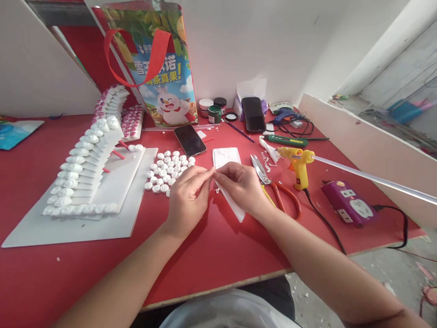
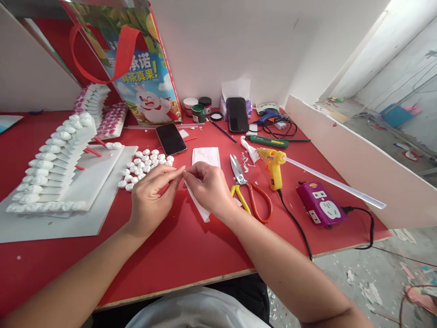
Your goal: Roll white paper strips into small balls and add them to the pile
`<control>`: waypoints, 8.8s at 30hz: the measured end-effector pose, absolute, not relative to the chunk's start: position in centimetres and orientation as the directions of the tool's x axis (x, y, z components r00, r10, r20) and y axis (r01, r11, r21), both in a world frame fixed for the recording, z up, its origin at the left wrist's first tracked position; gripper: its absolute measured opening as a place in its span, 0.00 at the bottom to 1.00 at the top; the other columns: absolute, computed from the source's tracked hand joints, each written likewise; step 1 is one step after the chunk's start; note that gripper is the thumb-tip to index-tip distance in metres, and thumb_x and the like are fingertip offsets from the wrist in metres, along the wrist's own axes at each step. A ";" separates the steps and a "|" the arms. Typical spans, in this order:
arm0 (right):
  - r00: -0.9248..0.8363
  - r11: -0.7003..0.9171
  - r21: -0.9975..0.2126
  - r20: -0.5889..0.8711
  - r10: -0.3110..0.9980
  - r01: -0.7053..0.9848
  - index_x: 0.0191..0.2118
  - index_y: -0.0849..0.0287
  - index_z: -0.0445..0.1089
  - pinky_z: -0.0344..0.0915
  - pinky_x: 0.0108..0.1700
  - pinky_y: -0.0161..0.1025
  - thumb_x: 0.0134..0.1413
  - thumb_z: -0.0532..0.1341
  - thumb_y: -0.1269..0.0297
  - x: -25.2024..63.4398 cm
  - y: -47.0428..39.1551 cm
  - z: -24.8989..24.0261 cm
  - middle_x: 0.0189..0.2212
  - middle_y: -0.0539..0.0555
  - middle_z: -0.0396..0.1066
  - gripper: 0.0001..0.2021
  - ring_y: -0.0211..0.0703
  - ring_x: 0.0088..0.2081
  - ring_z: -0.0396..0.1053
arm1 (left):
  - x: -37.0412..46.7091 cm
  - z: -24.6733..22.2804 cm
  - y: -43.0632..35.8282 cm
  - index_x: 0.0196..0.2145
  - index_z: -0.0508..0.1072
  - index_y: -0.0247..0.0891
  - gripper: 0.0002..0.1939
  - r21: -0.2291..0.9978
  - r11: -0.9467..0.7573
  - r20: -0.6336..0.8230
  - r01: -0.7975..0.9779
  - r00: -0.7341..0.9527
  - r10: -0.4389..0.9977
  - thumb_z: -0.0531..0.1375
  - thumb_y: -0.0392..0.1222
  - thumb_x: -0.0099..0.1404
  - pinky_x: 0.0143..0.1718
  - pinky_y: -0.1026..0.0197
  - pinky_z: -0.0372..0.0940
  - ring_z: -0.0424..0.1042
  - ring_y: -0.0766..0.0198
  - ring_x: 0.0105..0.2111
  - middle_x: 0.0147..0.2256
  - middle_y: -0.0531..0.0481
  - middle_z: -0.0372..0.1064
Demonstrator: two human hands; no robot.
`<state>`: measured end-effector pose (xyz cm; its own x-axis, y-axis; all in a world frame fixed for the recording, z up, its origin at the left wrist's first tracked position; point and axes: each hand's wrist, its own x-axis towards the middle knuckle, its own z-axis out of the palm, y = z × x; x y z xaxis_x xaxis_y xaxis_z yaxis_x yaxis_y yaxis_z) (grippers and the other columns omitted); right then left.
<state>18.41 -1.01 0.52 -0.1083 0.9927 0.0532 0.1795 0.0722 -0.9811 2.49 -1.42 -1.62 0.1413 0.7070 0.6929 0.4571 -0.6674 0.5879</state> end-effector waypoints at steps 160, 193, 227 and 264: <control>-0.112 0.049 -0.945 0.014 0.994 0.322 0.29 0.58 0.65 0.51 0.26 0.35 0.57 0.64 0.57 18.9 -0.8 1.1 0.20 0.44 0.62 0.12 0.33 0.23 0.56 | 2.8 -1.8 -1.3 0.41 0.84 0.39 0.11 0.996 -0.093 0.093 0.004 0.012 0.996 0.68 0.47 0.64 0.46 0.58 0.71 0.77 0.58 0.40 0.37 0.49 0.81; -0.215 0.083 -0.976 0.038 0.976 0.203 0.33 0.59 0.69 0.57 0.27 0.34 0.60 0.64 0.57 19.1 -1.0 1.6 0.25 0.48 0.71 0.11 0.34 0.25 0.62 | 1.8 -0.6 -0.9 0.41 0.85 0.41 0.09 0.881 -0.414 0.392 0.228 0.138 0.910 0.65 0.44 0.68 0.39 0.61 0.71 0.75 0.62 0.34 0.35 0.49 0.79; -0.355 -0.441 -0.880 -0.361 0.862 -0.175 0.42 0.65 0.73 0.80 0.38 0.47 0.67 0.60 0.47 20.5 0.4 3.0 0.33 0.62 0.81 0.22 0.49 0.30 0.81 | 1.5 -1.1 -0.3 0.39 0.85 0.39 0.12 0.998 -0.051 0.053 -0.032 0.058 0.997 0.70 0.48 0.61 0.42 0.60 0.71 0.77 0.62 0.33 0.32 0.50 0.81; -0.248 0.161 -0.950 0.093 0.964 0.266 0.31 0.59 0.71 0.67 0.30 0.33 0.67 0.60 0.59 19.4 -1.4 1.9 0.23 0.49 0.74 0.13 0.35 0.22 0.71 | 2.0 -0.6 -1.1 0.45 0.84 0.41 0.11 0.891 -0.391 0.371 0.230 0.127 0.920 0.63 0.44 0.70 0.41 0.61 0.70 0.74 0.62 0.35 0.35 0.49 0.78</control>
<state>19.41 -1.38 1.95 -0.2478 0.9643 0.0935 0.2664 0.1606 -0.9504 1.97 -1.15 -0.57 0.1266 0.9201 0.3707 0.2300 -0.3907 0.8913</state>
